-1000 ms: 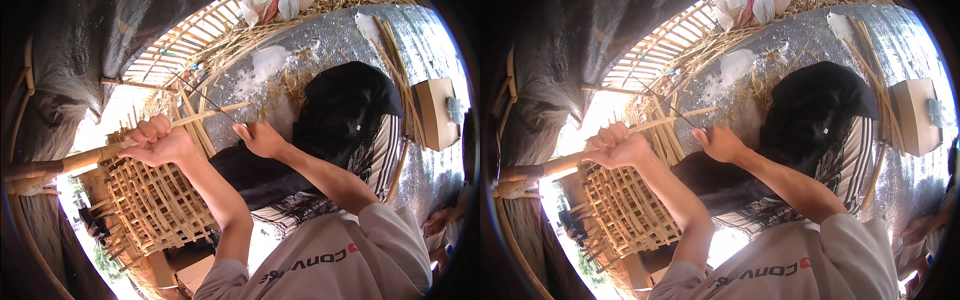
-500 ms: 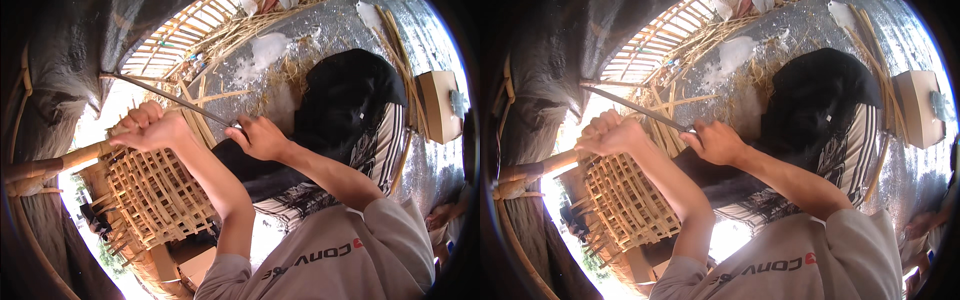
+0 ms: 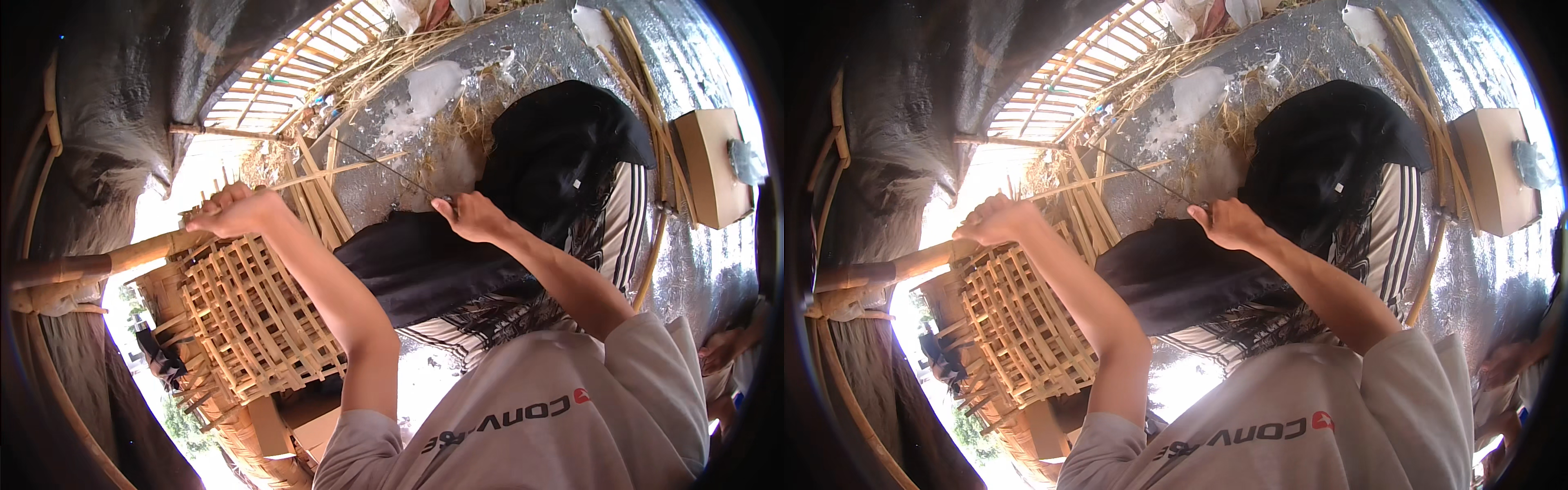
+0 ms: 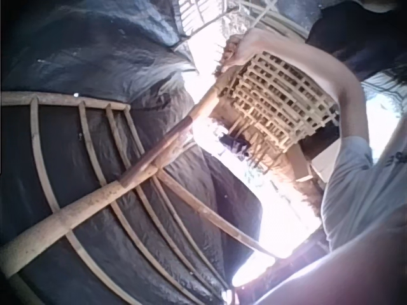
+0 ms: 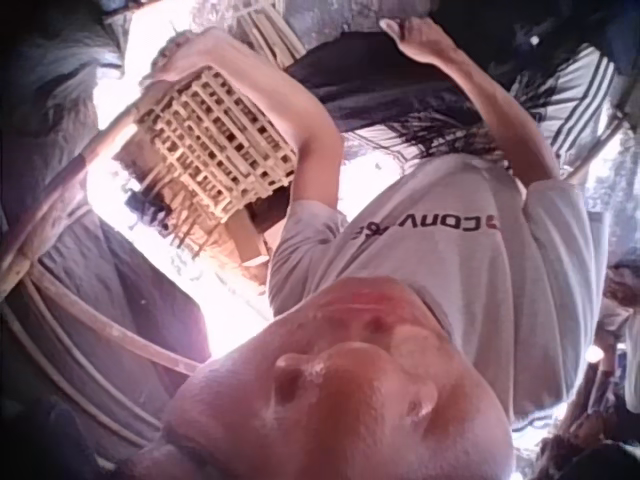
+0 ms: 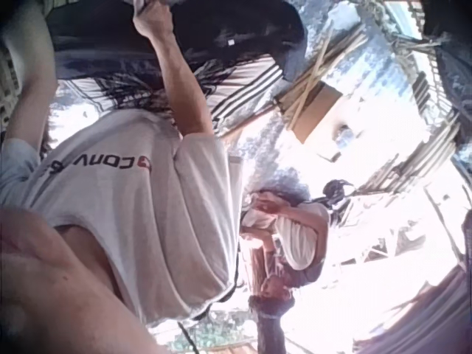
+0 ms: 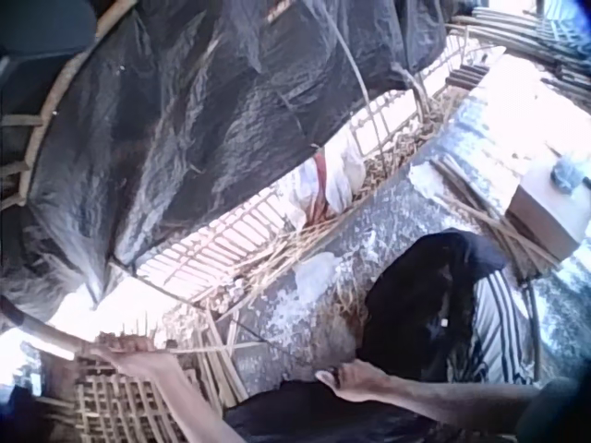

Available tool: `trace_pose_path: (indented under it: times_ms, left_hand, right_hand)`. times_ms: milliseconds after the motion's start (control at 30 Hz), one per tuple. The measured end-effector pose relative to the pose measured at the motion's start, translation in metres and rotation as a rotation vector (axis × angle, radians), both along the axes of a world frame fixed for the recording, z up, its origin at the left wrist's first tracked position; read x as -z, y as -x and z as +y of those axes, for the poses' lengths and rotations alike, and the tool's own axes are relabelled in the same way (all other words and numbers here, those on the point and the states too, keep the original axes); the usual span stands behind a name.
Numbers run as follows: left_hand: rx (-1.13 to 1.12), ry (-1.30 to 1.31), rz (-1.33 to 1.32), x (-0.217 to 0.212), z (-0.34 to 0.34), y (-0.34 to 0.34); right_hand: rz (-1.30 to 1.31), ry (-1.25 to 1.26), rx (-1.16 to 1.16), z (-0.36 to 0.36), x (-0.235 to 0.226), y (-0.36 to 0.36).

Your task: The person shaves thin bamboo strips using a large knife, pulling the blade along the length of each strip while holding it by hand.

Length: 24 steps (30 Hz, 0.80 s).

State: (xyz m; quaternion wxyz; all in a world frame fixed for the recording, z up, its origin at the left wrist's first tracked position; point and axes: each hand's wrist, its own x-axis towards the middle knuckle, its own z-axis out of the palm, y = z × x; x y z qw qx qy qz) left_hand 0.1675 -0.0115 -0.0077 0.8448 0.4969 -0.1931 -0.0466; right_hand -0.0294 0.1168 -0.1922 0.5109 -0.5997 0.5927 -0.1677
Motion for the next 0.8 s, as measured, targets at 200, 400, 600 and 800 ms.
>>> trace_pose_path:
  times_ms: [200, 400, 600, 800]
  left_hand:
    - [0.082, 0.036, -0.022, 0.0, 0.0, -0.001]
    - [0.022, 0.093, -0.013, -0.002, -0.001, -0.001]
    - [-0.008, 0.066, -0.061, -0.002, -0.007, 0.001]
    - [0.005, 0.075, -0.088, -0.002, -0.016, 0.003]
  right_hand:
    - [-0.123, 0.169, -0.093, 0.006, -0.007, 0.016]
    - [0.002, -0.003, -0.102, 0.007, -0.016, 0.031]
    - [0.036, 0.005, -0.067, 0.015, -0.026, 0.05]
    - [-0.068, 0.099, -0.187, 0.019, -0.026, 0.069]
